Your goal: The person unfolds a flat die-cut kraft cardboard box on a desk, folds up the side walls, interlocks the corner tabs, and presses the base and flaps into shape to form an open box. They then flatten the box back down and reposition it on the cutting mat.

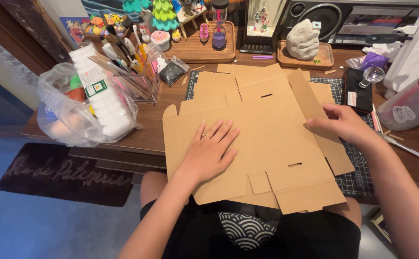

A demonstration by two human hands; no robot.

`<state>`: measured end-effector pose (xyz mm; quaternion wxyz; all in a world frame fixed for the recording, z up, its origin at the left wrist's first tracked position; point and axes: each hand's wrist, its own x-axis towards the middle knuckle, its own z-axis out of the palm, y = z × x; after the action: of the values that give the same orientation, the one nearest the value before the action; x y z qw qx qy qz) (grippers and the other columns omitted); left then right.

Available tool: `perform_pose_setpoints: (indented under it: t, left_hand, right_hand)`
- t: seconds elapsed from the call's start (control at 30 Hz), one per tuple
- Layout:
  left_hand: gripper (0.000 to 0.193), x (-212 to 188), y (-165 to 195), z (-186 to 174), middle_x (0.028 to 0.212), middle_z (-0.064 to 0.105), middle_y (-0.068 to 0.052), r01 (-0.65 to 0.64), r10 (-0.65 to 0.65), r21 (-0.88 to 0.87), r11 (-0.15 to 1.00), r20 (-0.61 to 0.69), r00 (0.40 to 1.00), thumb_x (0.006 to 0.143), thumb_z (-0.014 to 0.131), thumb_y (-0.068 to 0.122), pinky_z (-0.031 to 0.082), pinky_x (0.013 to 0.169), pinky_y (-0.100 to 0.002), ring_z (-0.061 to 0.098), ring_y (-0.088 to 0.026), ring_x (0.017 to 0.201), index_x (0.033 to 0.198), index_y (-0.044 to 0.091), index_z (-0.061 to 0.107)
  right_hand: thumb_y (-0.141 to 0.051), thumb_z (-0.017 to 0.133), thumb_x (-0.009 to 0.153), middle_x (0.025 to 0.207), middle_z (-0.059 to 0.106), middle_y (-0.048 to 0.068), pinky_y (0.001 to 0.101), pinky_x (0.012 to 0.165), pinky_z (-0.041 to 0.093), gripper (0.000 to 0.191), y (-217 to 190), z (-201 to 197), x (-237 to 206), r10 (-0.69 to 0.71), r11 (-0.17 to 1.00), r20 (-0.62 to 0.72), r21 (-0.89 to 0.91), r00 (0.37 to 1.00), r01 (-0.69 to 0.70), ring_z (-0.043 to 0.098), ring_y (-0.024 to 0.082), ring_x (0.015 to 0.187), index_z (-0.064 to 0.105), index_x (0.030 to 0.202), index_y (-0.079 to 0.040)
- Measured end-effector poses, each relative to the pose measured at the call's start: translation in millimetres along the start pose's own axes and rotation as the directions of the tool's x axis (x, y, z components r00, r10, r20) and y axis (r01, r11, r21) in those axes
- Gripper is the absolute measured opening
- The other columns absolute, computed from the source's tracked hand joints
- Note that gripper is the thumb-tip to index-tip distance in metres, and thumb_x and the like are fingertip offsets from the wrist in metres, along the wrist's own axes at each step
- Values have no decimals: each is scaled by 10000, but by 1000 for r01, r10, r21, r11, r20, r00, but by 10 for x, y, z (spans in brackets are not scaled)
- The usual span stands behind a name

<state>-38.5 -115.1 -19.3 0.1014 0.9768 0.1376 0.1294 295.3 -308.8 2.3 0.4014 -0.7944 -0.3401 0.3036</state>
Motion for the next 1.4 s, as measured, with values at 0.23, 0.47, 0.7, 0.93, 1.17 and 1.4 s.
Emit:
perform_pose_setpoints:
  t: [0.23,0.47,0.7,0.93,1.17,1.4]
  left_hand:
    - [596,126,195,25,1537,425,-194,34,-34,63,997,-5,999,915,487,333,183,1139,-706,375,-425,1407,1511,320,461]
    - [609,177,263,49,1528,413,-239,81,-82,38,996,12,997,906,482,319,178,1143,-712,358,-466,1416,1515,324,450]
    - [603,166,289,109,1529,411,-247,91,-91,64,994,-1,996,903,479,313,158,1151,-706,350,-474,1422,1506,304,466]
    - [605,165,292,118,1533,409,-252,92,-92,59,994,-10,996,900,480,310,143,1159,-706,337,-479,1433,1505,297,470]
    - [561,157,307,64,1549,371,-263,91,-91,23,996,20,996,907,484,302,104,1159,-702,299,-509,1433,1467,305,510]
    - [494,-30,256,21,1592,374,-221,-29,22,-50,998,-133,991,949,470,257,83,1219,-621,279,-450,1493,1432,289,570]
  right_hand:
    - [-354,695,836,1158,768,69,300,963,456,560,-480,-71,-238,-18,994,-2,-105,1000,17,671,136,1063,699,1320,-72]
    - [-342,653,903,1087,771,78,304,937,476,476,-686,-36,-429,-90,995,-13,-44,996,89,663,129,1021,733,1246,-22]
    - [-313,669,892,1065,750,52,287,874,494,480,-770,27,-566,-132,989,-67,57,989,136,652,100,967,718,1284,-41]
    - [-298,682,882,1070,750,43,278,843,505,490,-769,49,-548,-108,992,-95,51,990,113,658,93,944,709,1310,-62]
    - [-284,763,803,1037,755,60,298,770,539,591,-316,-21,-348,-94,995,-45,-43,995,92,682,133,885,667,1344,-67]
    - [-328,892,708,868,564,15,277,695,486,723,273,144,-247,-212,953,-210,-261,954,154,557,117,781,641,1325,-45]
